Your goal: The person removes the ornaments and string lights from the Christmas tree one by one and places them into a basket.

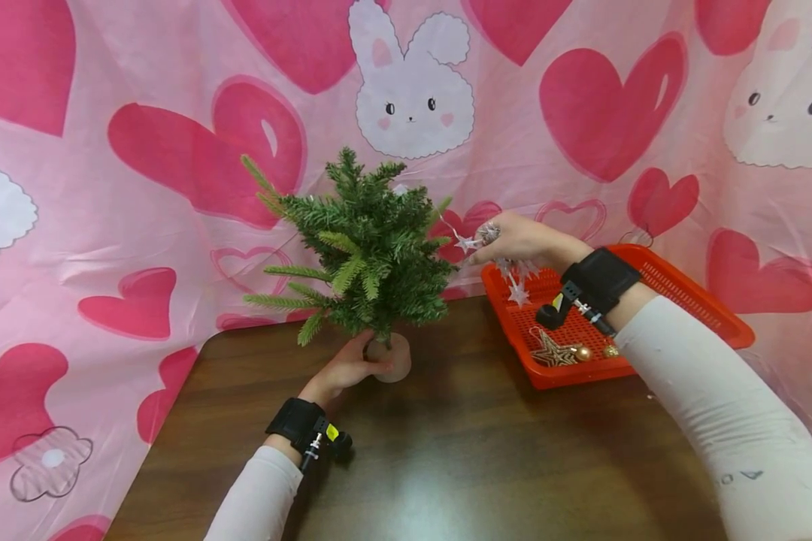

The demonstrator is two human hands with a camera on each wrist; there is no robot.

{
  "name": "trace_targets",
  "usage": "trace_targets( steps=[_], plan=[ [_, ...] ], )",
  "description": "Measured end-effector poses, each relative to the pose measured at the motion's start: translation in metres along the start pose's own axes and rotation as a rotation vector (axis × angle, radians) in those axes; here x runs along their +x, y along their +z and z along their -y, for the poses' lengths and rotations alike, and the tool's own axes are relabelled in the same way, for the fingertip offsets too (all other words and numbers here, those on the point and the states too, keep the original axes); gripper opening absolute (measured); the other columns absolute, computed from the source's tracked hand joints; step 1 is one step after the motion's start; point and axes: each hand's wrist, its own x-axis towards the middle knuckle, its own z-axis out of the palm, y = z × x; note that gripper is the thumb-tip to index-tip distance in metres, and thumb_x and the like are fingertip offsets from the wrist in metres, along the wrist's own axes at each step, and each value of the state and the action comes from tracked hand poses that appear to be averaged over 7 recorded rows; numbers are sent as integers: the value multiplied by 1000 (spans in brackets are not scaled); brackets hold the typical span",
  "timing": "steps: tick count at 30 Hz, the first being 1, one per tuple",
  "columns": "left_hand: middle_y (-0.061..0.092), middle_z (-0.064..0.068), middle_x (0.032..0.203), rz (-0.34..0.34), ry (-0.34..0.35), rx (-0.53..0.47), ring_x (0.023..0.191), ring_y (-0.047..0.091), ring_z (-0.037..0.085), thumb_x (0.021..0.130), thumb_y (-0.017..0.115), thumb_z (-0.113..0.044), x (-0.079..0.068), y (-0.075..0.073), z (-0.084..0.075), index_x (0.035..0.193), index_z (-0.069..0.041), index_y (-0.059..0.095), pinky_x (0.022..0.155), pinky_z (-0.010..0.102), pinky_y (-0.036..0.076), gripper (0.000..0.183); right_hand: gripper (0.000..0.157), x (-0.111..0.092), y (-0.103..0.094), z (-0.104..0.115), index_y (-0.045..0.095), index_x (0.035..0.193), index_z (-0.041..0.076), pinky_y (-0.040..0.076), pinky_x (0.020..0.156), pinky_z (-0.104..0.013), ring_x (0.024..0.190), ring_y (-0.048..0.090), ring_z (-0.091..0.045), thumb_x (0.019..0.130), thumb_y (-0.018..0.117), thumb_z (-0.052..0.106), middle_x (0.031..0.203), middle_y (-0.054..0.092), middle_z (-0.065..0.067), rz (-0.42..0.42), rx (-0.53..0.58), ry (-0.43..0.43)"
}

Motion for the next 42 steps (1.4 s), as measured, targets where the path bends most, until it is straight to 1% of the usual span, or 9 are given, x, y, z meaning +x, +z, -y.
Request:
trace_targets(
  steps=[3, 7, 11, 19, 27, 31, 34, 37, 42],
  plan=[
    [24, 22, 162, -3, -15, -3, 150, 23, 39, 89, 75, -21, -1, 1, -1, 156, -1, 20, 117, 59, 27, 89, 29, -4, -3, -3, 56, 71, 14, 47, 50, -32, 51, 46, -15, 83, 79, 28, 58, 47, 5, -23, 97, 11],
    [25, 21, 162, -1, -17, 8, 149, 24, 39, 89, 74, -22, -1, 1, -1, 156, 0, 20, 117, 59, 27, 89, 16, -7, -9, -7, 62, 78, 12, 50, 58, -29, 58, 53, -13, 85, 77, 15, 63, 56, 5, -36, 341, -13],
    [27, 18, 161, 3, -9, -6, 149, 25, 37, 88, 75, -23, -2, 1, -2, 156, -4, 24, 117, 58, 28, 86, 13, -8, -14, -9, 60, 86, 9, 54, 56, -24, 57, 61, -9, 87, 72, 6, 66, 63, 4, -13, 503, -23],
    [27, 12, 162, 39, -5, -59, 150, 25, 34, 90, 73, -21, -5, 2, -1, 156, -12, 27, 116, 58, 29, 81, 18, -10, -12, -5, 59, 82, 12, 51, 55, -23, 58, 57, -9, 95, 67, 22, 66, 62, 3, -73, 509, -16],
    [27, 9, 162, 61, -11, -101, 149, 26, 32, 90, 72, -16, -8, 4, -3, 156, -16, 25, 117, 57, 29, 81, 44, -10, -7, -1, 55, 69, 13, 43, 47, -23, 56, 51, -9, 97, 59, 46, 63, 55, 2, -232, 552, -74],
    [27, 10, 163, 60, 8, -103, 149, 26, 33, 90, 72, -15, -8, 5, -4, 157, -15, 24, 117, 58, 28, 82, 55, -10, -6, 1, 49, 62, 12, 42, 47, -23, 56, 50, -9, 97, 54, 55, 60, 51, 3, -318, 648, -109],
    [27, 10, 163, 58, 13, -95, 150, 24, 33, 90, 73, -16, -9, 5, -4, 157, -16, 24, 118, 58, 26, 83, 54, -9, -6, 2, 51, 61, 12, 40, 45, -24, 51, 48, -9, 99, 53, 51, 58, 52, 3, -373, 667, -110],
    [27, 9, 163, 51, 6, -90, 151, 23, 32, 90, 73, -17, -9, 6, -4, 157, -17, 24, 118, 58, 26, 83, 42, -8, -5, 4, 59, 66, 12, 38, 41, -23, 47, 47, -8, 101, 55, 37, 59, 55, 3, -407, 657, -114],
    [27, 9, 163, 49, 13, -99, 151, 23, 32, 90, 72, -15, -10, 6, -6, 156, -18, 26, 119, 59, 24, 81, 20, -8, -4, 6, 75, 92, 15, 39, 38, -22, 45, 50, -6, 99, 56, 20, 63, 63, 6, -403, 704, -131]
  ],
)
